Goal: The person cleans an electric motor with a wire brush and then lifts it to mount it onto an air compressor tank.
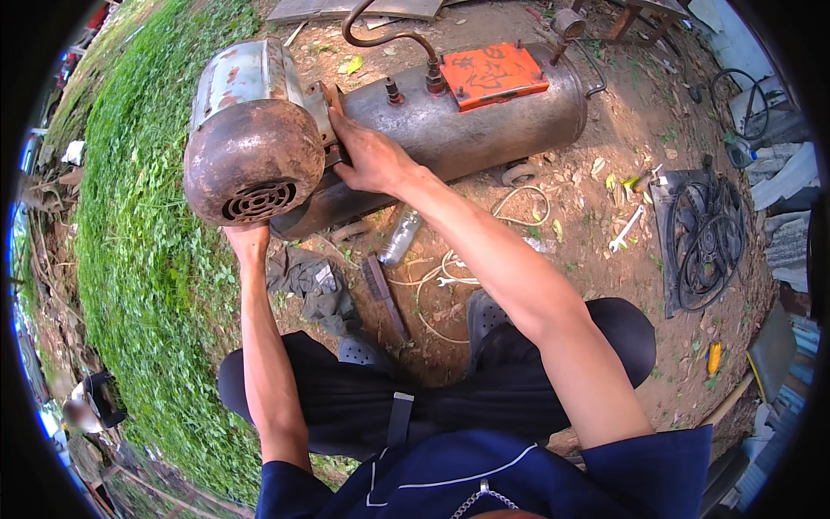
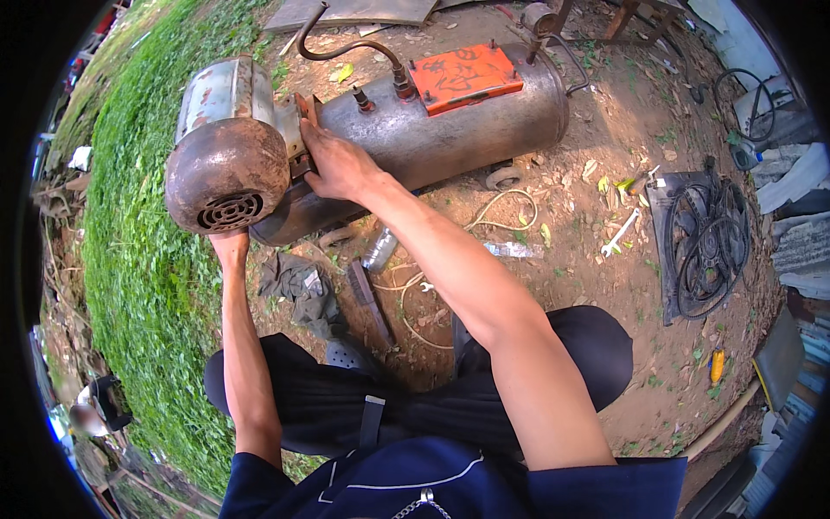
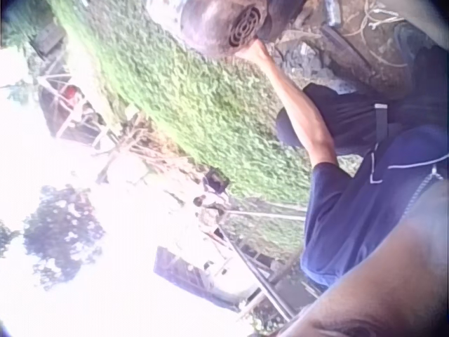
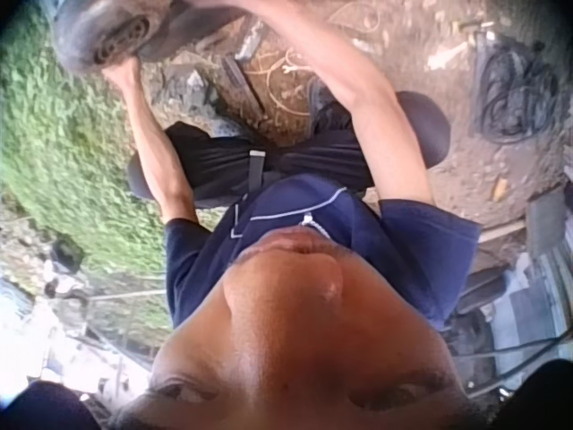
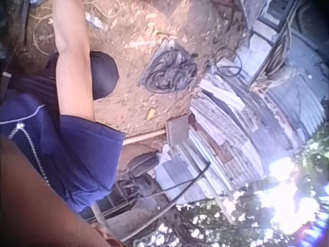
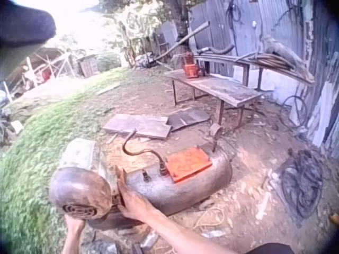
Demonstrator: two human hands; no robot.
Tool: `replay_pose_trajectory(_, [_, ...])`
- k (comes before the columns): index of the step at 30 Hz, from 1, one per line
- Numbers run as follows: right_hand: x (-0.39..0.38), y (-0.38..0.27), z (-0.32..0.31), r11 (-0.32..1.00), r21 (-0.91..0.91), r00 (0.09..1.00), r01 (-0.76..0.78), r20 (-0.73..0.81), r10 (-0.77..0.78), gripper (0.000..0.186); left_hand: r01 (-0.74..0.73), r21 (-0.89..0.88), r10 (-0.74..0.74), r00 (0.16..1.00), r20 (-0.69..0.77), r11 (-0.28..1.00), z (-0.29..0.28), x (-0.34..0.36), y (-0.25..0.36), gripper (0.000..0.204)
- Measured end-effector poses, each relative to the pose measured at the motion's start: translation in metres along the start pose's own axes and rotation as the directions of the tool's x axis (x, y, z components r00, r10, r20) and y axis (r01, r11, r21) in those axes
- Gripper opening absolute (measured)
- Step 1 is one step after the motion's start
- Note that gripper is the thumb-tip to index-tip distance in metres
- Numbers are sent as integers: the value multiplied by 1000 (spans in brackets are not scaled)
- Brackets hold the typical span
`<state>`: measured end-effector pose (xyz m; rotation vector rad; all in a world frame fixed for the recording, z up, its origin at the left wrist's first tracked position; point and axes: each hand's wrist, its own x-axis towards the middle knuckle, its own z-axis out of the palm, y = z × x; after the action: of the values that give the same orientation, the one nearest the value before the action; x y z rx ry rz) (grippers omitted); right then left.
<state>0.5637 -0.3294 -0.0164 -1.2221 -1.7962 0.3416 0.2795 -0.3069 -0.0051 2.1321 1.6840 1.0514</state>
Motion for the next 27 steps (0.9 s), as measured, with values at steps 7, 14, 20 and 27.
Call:
replay_pose_trajectory(7, [20,10,-9,882,427,977,-200,13,215,63,103,-151,-113,992,-62,983,16,-16,-3,25])
replay_pose_trajectory(14, [85,41,29,691,637,808,-342,-177,563,40,131,-98,-139,987,-78,986,35,-36,-68,18])
replay_pose_trajectory(20, [102,61,41,627,639,816,-446,2,579,44,180,-82,-187,978,-90,980,41,-38,-57,20])
replay_pose_trajectory(27, [121,39,34,530,696,750,-485,19,661,46,262,-32,-263,964,-47,965,37,-46,-44,22])
